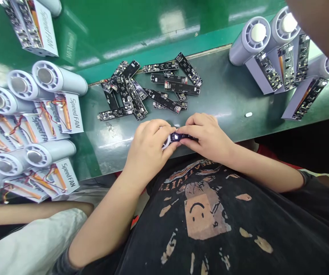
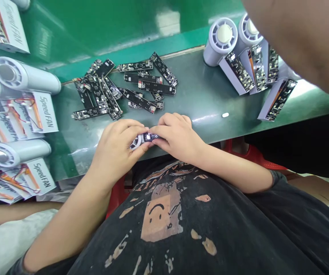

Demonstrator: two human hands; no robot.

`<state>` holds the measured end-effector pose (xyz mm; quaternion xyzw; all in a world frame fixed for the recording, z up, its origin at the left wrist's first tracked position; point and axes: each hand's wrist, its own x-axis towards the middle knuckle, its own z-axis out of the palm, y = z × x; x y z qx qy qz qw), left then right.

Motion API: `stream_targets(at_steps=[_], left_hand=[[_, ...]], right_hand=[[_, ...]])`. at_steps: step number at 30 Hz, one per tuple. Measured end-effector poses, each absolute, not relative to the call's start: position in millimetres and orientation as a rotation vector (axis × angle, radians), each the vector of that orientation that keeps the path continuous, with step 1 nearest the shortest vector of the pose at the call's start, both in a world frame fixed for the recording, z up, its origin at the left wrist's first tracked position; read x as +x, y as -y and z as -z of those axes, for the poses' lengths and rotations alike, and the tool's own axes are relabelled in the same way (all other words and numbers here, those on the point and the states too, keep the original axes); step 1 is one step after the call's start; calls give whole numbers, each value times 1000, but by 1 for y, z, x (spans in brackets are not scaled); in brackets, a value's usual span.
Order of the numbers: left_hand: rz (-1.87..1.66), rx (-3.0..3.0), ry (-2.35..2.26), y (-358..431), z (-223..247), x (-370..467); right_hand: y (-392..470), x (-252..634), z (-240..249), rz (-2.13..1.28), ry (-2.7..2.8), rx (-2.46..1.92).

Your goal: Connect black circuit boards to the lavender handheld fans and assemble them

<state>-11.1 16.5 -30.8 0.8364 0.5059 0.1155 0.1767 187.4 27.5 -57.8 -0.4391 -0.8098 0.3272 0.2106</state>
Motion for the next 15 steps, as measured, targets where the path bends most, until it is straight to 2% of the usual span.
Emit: stream_targets(at_steps=[4, 9, 15], left_hand=[[-322, 2392, -1434, -18, 32, -11], [-332, 2377, -1485, -16, 33, -10], [-356, 2371, -1514, -13, 34, -9]], right_hand=[[-25, 212, 55, -935, 2143, -1135], [-14, 244, 54, -807, 2226, -1330], [-11, 248, 58, -780, 2231, -1347]])
